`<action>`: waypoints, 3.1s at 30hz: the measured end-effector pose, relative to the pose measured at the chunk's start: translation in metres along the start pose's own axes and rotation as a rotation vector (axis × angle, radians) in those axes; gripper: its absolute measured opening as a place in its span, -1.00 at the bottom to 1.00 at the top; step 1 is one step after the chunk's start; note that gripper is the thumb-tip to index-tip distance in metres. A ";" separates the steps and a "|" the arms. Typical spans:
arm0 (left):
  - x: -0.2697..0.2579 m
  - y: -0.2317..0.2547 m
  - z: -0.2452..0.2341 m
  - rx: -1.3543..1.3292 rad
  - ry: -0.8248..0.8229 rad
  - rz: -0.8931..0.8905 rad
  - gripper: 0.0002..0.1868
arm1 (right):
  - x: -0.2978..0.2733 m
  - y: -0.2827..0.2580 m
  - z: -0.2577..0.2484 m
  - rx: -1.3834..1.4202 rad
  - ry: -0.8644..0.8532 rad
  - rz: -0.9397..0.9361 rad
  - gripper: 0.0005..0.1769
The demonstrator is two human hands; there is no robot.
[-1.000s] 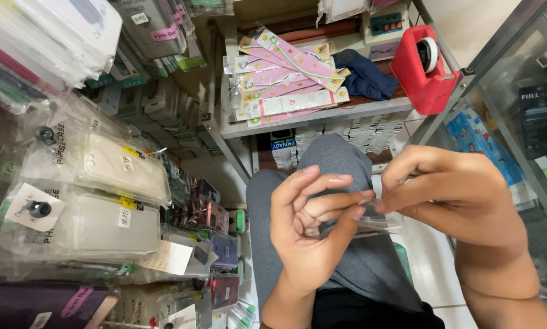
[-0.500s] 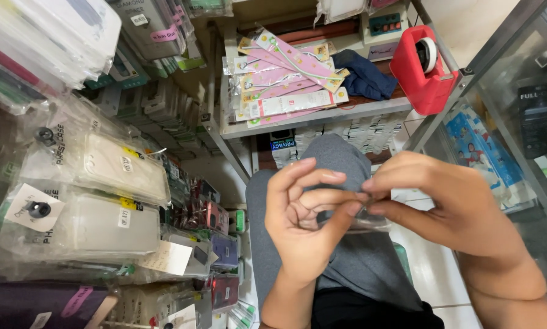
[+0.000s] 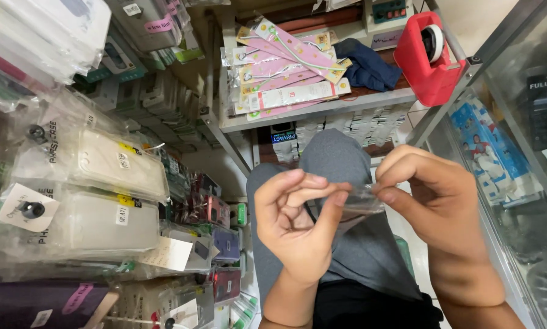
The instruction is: Packaging small stationary items into plastic sleeves and sealing them with tape.
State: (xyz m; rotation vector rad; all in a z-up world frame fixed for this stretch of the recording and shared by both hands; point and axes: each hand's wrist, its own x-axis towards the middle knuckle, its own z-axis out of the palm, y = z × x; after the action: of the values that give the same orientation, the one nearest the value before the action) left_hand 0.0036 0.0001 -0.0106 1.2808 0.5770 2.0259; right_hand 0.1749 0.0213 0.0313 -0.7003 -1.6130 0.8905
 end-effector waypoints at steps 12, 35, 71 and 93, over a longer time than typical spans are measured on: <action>0.019 -0.012 0.008 0.049 -0.086 0.072 -0.38 | 0.006 0.006 -0.015 -0.330 0.069 -0.078 -0.85; 0.101 -0.007 0.016 0.193 -0.569 0.332 -0.30 | 0.038 -0.025 -0.026 -0.237 0.214 -0.091 -0.87; -0.084 -0.113 -0.082 0.515 -0.514 -0.304 -0.32 | -0.140 0.165 -0.007 -0.403 -0.045 0.219 -0.92; -0.087 -0.137 -0.064 0.627 -0.483 -0.328 -0.43 | -0.135 0.180 -0.003 -0.067 0.198 0.403 -0.94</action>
State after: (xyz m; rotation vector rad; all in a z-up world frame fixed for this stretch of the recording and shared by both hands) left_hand 0.0125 0.0290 -0.1820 1.8149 1.1435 1.2321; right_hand 0.2049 0.0086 -0.1910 -1.1509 -1.3515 1.0197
